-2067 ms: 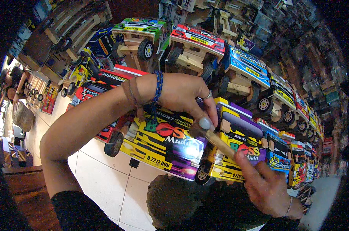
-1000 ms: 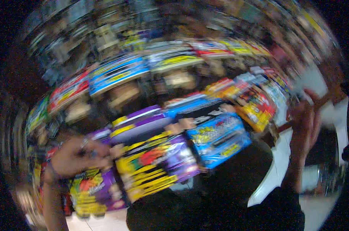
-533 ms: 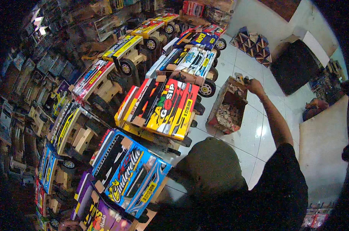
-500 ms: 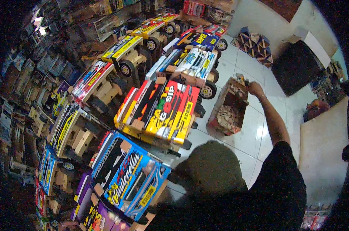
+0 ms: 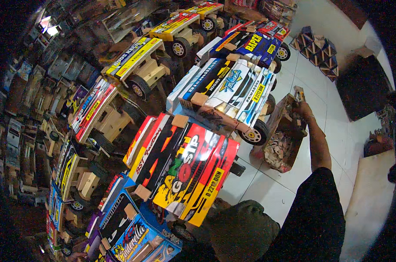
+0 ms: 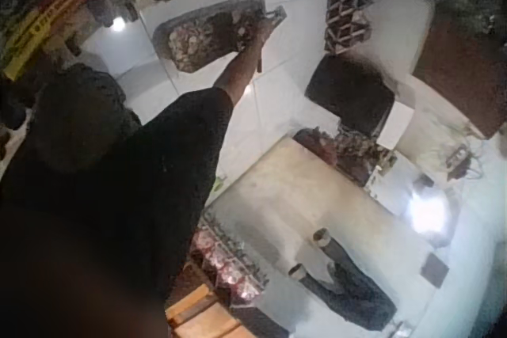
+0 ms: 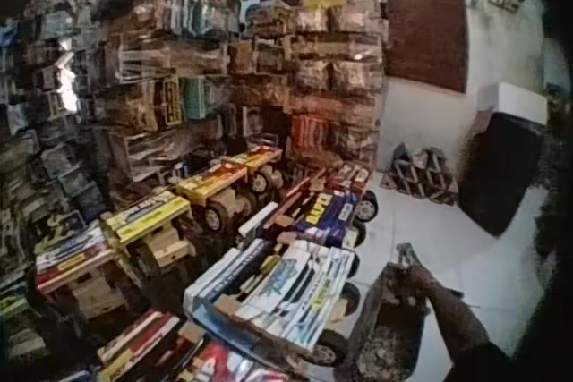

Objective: The person assembles wooden toy trucks by inserting small wooden pegs into pre-drilled holes using a hammer. They repeatedly pick up pegs from a box, position them on the truck bodies, and tap them in place. The process is repeated for multiple trucks.

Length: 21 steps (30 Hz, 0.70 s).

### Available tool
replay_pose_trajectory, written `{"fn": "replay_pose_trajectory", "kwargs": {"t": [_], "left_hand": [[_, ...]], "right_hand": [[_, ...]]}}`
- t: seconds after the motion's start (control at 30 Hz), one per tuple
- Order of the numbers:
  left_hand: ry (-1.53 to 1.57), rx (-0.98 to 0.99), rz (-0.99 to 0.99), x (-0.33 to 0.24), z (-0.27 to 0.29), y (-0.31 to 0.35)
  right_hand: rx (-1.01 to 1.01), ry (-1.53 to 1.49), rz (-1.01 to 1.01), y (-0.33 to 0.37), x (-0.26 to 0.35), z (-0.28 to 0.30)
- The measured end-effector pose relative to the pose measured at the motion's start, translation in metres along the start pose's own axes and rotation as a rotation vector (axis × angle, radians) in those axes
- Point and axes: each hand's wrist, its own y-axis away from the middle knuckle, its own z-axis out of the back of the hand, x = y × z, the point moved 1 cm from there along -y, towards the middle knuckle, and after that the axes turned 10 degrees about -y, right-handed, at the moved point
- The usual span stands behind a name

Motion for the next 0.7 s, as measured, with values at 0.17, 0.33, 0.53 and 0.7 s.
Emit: {"fn": "replay_pose_trajectory", "kwargs": {"t": [0.17, 0.33, 0.53, 0.7], "left_hand": [[-0.046, -0.066, 0.01, -0.011, 0.007, 0.003], [-0.103, -0.115, -0.047, -0.026, 0.008, -0.007], [-0.21, -0.183, -0.354, -0.095, -0.008, -0.005], [-0.087, -0.01, -0.76, -0.201, -0.081, 0.051]], "right_hand": [[0.015, -0.152, -0.091, 0.002, -0.014, 0.014], [0.09, -0.496, -0.123, 0.055, 0.051, 0.087], [0.272, -0.579, 0.138, 0.173, 0.242, 0.19], [0.411, -0.492, 0.463, 0.281, 0.426, 0.218]]}}
